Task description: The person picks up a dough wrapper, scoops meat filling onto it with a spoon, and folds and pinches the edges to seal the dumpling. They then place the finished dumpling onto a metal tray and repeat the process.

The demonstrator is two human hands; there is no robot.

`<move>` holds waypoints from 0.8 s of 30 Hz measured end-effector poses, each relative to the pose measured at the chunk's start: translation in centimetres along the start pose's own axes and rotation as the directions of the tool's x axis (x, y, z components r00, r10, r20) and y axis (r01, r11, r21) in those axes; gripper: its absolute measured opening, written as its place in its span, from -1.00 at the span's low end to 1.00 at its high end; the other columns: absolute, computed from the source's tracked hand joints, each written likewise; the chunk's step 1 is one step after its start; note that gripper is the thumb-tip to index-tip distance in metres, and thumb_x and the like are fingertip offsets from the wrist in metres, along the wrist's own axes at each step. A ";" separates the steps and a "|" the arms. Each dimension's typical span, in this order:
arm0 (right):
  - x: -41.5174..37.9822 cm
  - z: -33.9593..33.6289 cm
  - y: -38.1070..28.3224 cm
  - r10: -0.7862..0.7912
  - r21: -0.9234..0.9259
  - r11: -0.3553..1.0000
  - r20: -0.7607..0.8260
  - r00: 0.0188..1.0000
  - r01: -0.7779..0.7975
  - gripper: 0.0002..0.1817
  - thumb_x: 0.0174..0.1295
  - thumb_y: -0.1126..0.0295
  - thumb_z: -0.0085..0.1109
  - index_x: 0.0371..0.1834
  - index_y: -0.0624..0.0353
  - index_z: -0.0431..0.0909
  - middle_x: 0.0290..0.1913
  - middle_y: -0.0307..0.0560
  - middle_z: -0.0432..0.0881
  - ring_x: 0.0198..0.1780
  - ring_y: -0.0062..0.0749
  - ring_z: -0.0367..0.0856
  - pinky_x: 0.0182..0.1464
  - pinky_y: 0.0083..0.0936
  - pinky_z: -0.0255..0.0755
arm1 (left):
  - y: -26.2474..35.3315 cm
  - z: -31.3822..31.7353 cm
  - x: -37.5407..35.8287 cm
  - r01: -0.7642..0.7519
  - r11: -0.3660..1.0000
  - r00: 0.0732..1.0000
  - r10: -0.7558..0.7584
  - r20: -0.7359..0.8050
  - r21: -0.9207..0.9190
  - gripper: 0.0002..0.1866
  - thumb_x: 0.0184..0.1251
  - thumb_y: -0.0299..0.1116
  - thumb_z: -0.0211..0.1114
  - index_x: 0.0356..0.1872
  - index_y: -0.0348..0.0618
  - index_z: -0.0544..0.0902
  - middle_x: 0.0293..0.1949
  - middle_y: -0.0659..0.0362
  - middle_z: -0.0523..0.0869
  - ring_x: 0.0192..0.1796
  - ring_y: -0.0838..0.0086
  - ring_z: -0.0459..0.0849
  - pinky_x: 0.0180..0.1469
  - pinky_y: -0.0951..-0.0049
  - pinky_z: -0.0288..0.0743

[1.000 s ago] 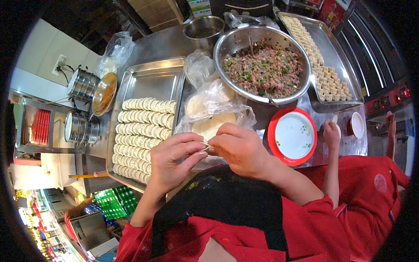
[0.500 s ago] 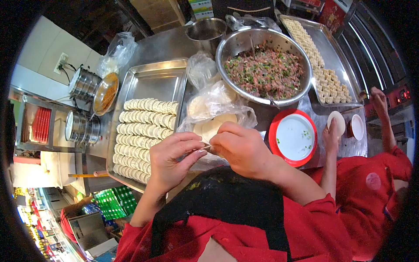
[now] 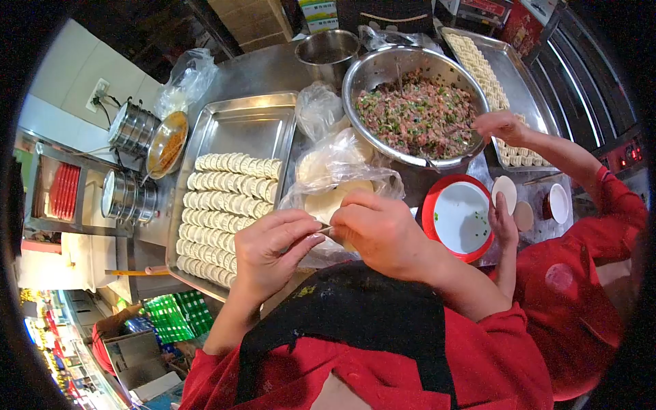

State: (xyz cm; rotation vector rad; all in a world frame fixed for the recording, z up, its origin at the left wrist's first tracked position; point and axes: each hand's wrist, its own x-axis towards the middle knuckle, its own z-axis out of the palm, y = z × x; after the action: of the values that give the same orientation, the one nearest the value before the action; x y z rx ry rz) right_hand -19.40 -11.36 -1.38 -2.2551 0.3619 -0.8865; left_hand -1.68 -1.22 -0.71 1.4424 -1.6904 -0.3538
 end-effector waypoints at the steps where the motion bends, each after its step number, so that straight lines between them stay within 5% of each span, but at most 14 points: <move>1: 0.1 0.1 0.1 0.003 0.012 1.000 -0.005 1.000 -0.003 -0.80 -0.02 0.58 0.35 -0.32 0.25 0.56 -0.34 -0.02 0.53 -0.32 -0.11 0.58 -0.33 -0.35 0.47 | 0.0 0.0 0.0 -0.001 1.000 1.000 0.001 0.003 -0.007 -0.83 0.10 -0.53 0.41 -0.24 -0.23 0.71 -0.24 0.07 0.72 -0.26 0.26 0.73 -0.22 0.41 0.62; 9: 0.3 0.4 0.2 -0.003 0.028 1.000 0.045 0.999 0.001 -0.82 0.00 0.59 0.32 -0.31 0.25 0.56 -0.36 -0.01 0.53 -0.36 -0.11 0.57 -0.35 -0.35 0.46 | -0.1 0.0 -0.2 -0.058 0.998 0.998 0.059 0.016 -0.036 -0.80 0.08 -0.56 0.40 -0.22 -0.23 0.71 -0.22 0.06 0.71 -0.25 0.27 0.73 -0.22 0.42 0.62; 24: 1.6 0.9 -1.0 -0.024 -0.031 0.999 -0.062 0.998 0.022 -0.86 0.05 0.58 0.29 -0.33 0.27 0.54 -0.37 -0.01 0.52 -0.40 -0.11 0.57 -0.37 -0.34 0.45 | 0.6 -0.2 0.0 -0.030 0.997 0.977 0.016 -0.214 -0.064 -0.65 0.02 -0.71 0.38 -0.11 -0.25 0.69 -0.27 0.06 0.72 -0.32 0.41 0.69 -0.23 0.52 0.58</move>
State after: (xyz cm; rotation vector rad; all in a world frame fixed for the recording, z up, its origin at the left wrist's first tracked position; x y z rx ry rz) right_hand -17.61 -10.95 -0.37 -2.2674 0.3805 -0.9714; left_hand -1.95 -1.01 -0.20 1.3593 -1.5073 -0.2314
